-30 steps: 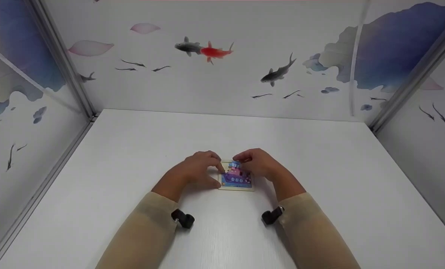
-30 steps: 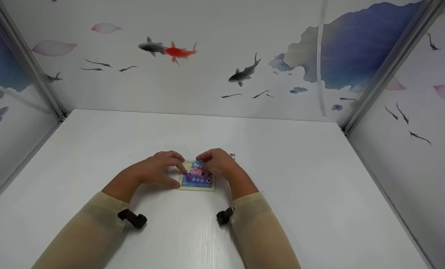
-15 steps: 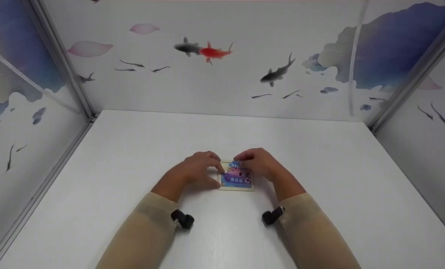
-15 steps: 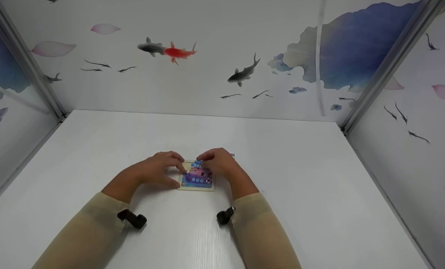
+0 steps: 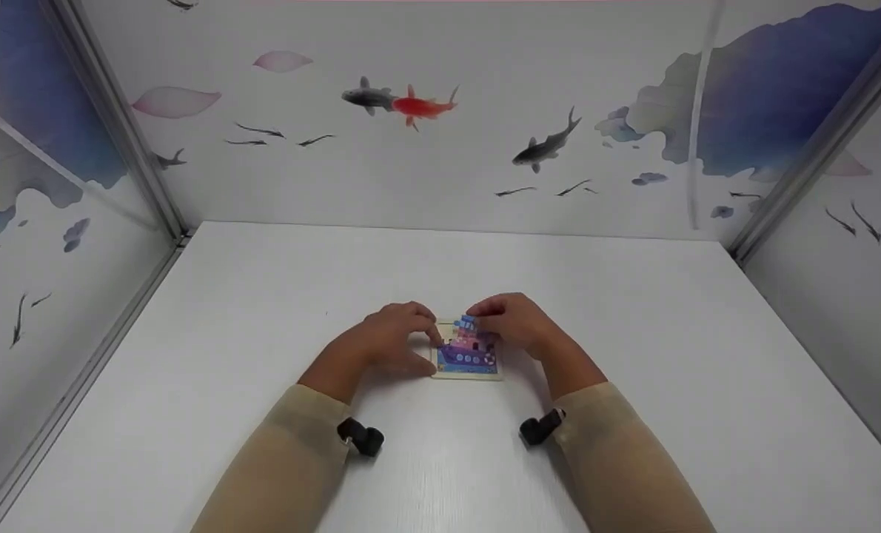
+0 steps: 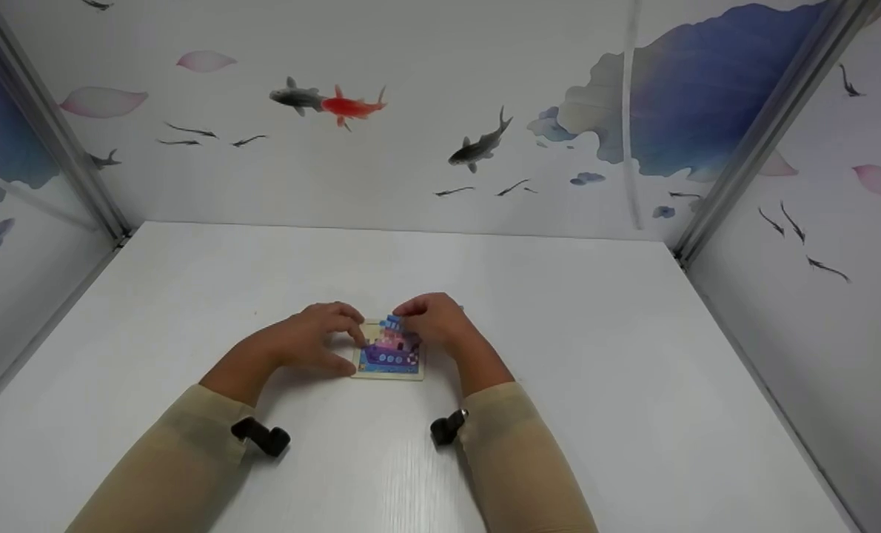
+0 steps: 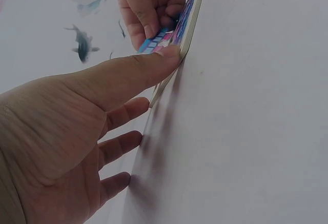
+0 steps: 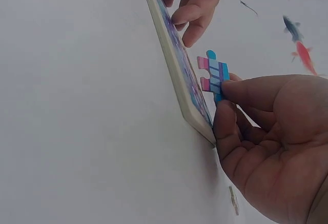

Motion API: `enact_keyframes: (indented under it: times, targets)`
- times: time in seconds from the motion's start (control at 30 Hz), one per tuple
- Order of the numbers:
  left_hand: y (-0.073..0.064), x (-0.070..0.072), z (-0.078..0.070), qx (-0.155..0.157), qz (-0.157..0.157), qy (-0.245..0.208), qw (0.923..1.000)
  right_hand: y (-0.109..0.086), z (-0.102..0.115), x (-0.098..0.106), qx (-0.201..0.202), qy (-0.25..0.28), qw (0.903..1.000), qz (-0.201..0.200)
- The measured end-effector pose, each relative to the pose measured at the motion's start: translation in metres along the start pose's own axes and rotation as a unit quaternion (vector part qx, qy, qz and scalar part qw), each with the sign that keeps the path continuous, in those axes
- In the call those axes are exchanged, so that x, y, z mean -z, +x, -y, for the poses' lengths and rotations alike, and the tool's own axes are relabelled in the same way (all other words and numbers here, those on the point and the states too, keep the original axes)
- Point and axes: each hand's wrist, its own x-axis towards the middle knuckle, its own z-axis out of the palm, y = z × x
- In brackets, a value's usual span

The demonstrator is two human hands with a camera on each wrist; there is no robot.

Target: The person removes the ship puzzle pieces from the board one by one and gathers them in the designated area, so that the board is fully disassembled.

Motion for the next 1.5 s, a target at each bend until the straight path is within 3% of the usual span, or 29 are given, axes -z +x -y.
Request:
enact_keyframes:
  times: [0.23, 0.4, 0.63, 0.87, 1.03, 1.2, 1.5]
  targets:
    - [-0.001, -0.002, -0.001, 0.012, -0.004, -0.006, 0.9999, 0.001, -0.006, 0.013, -0.002, 0.023, 0.9997, -0.005]
    - [0.000, -0.003, 0.001, 0.008, -0.008, 0.001, 0.9999, 0.003, -0.016, 0.039, -0.009, 0.052, 0.9984, -0.019]
    - [0.001, -0.002, 0.001, 0.003, -0.002, 0.010, 0.9999, 0.005, -0.045, 0.079, -0.032, 0.141, 0.9884, -0.047]
    - [0.004, -0.002, 0.005, -0.024, 0.000, 0.023, 0.9995, -0.003, -0.065, 0.105, -0.038, 0.180, 0.9819, -0.045]
    - [0.003, -0.002, 0.005, -0.020, 0.003, 0.015, 0.9997, -0.008, -0.081, 0.121, -0.052, 0.177, 0.9818, -0.043]
    - [0.003, -0.002, 0.004, -0.020, 0.002, 0.020, 0.9996, -0.012, -0.097, 0.135, -0.065, 0.140, 0.9867, -0.050]
    - [0.002, -0.002, 0.004, -0.020, 0.001, 0.023, 0.9995, -0.010, -0.105, 0.138, -0.079, 0.157, 0.9837, -0.038]
